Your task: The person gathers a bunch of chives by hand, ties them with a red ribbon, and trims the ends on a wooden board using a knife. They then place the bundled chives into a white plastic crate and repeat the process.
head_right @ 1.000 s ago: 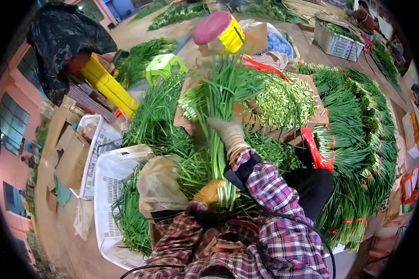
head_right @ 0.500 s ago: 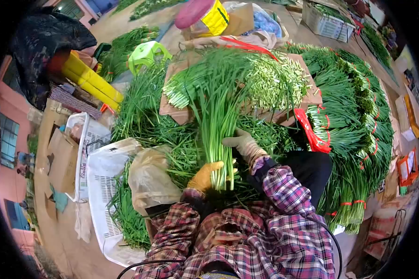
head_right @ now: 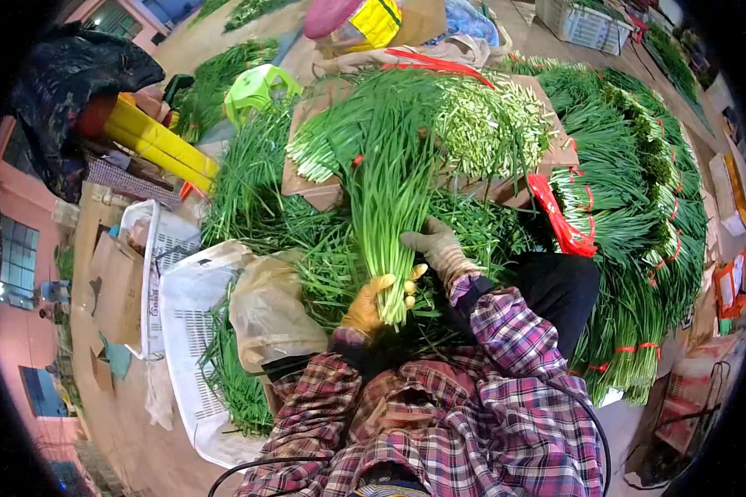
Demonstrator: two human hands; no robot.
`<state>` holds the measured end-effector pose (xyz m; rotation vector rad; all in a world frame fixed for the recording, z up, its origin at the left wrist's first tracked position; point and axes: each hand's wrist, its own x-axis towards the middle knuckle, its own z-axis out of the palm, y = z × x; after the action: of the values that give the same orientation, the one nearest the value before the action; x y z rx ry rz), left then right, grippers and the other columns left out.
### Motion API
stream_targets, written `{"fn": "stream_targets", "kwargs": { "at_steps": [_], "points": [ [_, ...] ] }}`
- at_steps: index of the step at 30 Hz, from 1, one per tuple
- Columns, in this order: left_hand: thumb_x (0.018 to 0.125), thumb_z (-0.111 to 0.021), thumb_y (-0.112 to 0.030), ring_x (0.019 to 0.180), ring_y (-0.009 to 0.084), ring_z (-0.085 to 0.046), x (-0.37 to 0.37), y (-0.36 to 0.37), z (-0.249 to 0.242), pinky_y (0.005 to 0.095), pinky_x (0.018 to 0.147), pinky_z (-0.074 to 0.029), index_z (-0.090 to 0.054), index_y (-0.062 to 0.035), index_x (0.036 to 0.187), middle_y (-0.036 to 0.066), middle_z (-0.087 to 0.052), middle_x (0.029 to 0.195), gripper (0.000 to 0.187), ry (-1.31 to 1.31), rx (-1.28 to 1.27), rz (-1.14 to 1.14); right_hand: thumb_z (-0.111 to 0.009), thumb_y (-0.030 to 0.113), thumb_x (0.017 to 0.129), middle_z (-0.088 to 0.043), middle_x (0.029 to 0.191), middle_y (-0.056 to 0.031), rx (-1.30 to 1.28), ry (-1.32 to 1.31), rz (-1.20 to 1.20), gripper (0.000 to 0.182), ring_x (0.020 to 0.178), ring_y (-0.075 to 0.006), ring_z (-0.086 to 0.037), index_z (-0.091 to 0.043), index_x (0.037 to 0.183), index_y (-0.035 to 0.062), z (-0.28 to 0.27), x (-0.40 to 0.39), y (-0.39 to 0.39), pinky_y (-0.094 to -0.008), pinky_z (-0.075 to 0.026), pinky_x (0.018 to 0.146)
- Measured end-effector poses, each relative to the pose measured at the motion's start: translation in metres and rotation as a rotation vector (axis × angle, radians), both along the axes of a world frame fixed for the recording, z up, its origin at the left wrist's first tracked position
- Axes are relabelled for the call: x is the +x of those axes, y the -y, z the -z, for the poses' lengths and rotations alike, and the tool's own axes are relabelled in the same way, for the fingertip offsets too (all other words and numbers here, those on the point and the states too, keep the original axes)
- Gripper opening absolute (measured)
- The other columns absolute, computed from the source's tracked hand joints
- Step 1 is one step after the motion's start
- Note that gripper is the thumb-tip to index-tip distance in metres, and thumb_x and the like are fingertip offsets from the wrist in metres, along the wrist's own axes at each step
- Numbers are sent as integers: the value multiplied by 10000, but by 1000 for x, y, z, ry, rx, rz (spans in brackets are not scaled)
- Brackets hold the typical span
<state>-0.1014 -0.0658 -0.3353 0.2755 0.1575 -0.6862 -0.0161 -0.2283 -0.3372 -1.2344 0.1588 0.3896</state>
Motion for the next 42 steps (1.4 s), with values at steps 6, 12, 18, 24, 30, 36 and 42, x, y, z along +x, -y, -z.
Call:
{"fn": "stream_targets", "kwargs": {
  "at_steps": [6, 12, 18, 24, 30, 36, 42],
  "points": [
    [815, -618, -134, 799, 182, -600, -6, -3, 2, 306, 697, -546, -424, 28, 1278, 113, -593, 1073, 527, 66, 184, 37, -636, 389, 799, -615, 1076, -157, -1126, 329, -18, 566, 941, -273, -612, -474, 1223, 52, -94, 24, 18, -357, -476, 835],
    [796, -660, -178, 767, 221, -633, -6, -8, -3, 340, 643, -536, -577, 39, 1062, 146, -643, 1003, 353, -30, 568, 132, -667, 337, 750, -627, 1027, -168, -721, 195, -146, 577, 916, -271, -606, -516, 1185, -11, -64, 43, -36, -328, -463, 840],
    [779, -682, -176, 703, 234, -647, -6, -3, -2, 367, 566, -542, -607, 8, 959, 141, -663, 877, 268, -42, 576, 89, -719, 149, 738, -586, 725, -18, -148, -6, 55, 288, 578, -109, -534, -579, 959, 29, -60, 39, -39, -270, -466, 522],
    [772, -704, -267, 750, 244, -647, -6, -5, -5, 369, 588, -550, -568, -15, 1061, 157, -651, 911, 407, -5, 556, 70, -670, 91, 746, -543, 667, 10, 5, 9, 38, 107, 543, -112, -509, -590, 813, 67, -54, 35, -18, -266, -458, 528],
    [843, -404, -639, 838, 256, -626, -5, 0, -6, 381, 598, -543, -475, -49, 1235, 146, -616, 1022, 711, 39, 570, -46, -673, 73, 737, -601, 823, -45, 321, -156, 183, 283, 612, -154, -561, -566, 996, 29, -58, 32, -17, -282, -455, 516],
    [870, -409, -588, 863, 227, -602, 1, 1, -4, 358, 621, -554, -391, -81, 1314, 162, -560, 1185, 674, 89, 425, -6, -596, 165, 839, -612, 956, -19, 218, 12, -98, 335, 769, -90, -571, -562, 1144, 33, -91, 23, 2, -200, -436, 660],
    [896, -411, -538, 867, 215, -590, 0, 2, -4, 327, 700, -538, -397, -73, 1309, 160, -554, 1206, 622, 71, 401, 1, -627, 49, 795, -612, 827, -26, 47, 71, -354, 371, 660, -88, -560, -557, 1155, -8, -93, 28, 21, -232, -457, 564]
  ]
}}
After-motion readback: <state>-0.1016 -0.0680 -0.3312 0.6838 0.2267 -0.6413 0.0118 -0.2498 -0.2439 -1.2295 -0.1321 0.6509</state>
